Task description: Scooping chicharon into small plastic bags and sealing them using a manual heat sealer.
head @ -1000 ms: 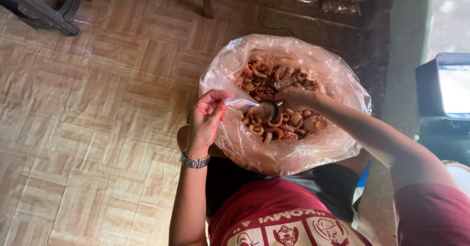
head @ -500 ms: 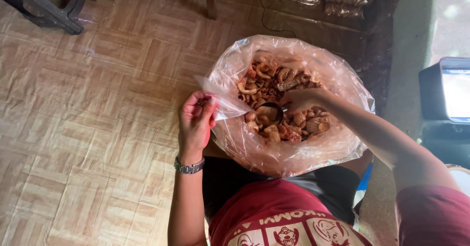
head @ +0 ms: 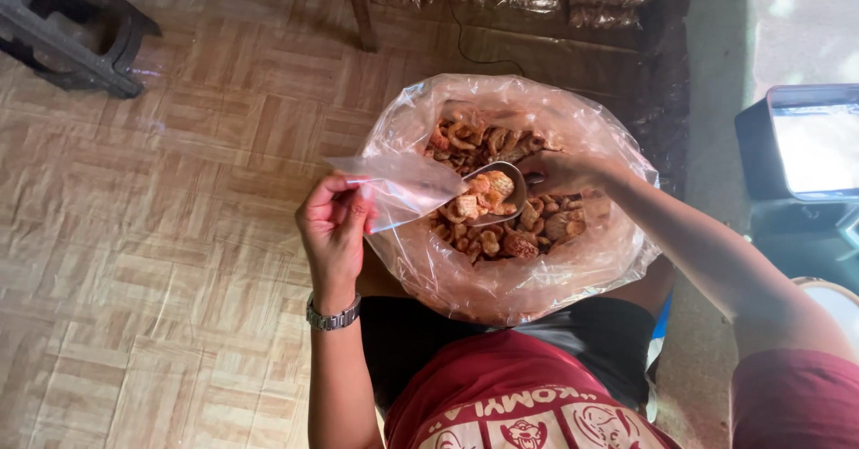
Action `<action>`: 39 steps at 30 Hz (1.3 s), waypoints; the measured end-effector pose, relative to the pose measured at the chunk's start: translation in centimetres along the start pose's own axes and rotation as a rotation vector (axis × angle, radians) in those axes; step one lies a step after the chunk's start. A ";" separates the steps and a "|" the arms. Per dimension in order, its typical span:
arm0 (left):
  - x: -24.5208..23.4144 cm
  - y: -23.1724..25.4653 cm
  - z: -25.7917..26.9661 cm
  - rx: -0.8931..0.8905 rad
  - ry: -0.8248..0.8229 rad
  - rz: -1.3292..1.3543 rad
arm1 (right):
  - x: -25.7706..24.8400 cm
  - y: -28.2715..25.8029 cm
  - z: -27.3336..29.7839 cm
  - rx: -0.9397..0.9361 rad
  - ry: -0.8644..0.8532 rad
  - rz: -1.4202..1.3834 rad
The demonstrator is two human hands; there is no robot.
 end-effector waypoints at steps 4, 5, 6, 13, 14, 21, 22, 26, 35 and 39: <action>1.8 2.1 -0.7 0.113 0.051 -0.200 | 0.3 1.0 0.2 -0.049 0.107 -0.004; 2.1 2.3 -0.6 0.113 0.049 -0.199 | 0.2 0.6 0.8 -0.048 0.109 -0.005; 2.5 2.5 -0.5 0.114 0.046 -0.214 | 0.0 0.2 1.3 -0.053 0.146 -0.006; 4.0 0.8 -0.7 0.109 0.009 -0.308 | -0.4 2.0 3.9 0.111 0.274 0.060; 4.2 0.8 -0.5 0.110 0.010 -0.308 | -0.5 1.8 4.1 0.111 0.274 0.060; 6.3 -0.5 -0.2 0.187 -0.083 -0.624 | 0.1 0.9 5.8 0.206 0.221 0.115; 6.6 -0.7 -0.1 0.222 -0.091 -0.676 | 0.3 1.4 6.1 0.222 0.236 0.106; 7.4 -1.1 -0.2 0.252 -0.107 -0.708 | 0.2 4.8 5.0 0.176 0.265 0.144; 7.9 -1.3 -0.2 0.264 -0.133 -0.735 | -0.2 3.4 5.7 0.038 0.294 0.121; 8.1 -1.0 -0.4 0.260 -0.134 -0.722 | -1.1 0.0 7.0 0.068 0.284 -0.006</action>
Point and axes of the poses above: each hand's wrist, its own z-axis away from the middle knuckle, its own x-axis out of the palm, y = z × x, the point moved 2 cm from there along -z, towards the middle knuckle, and after that the axes turned 9 degrees about -z, right-handed, at the moved point
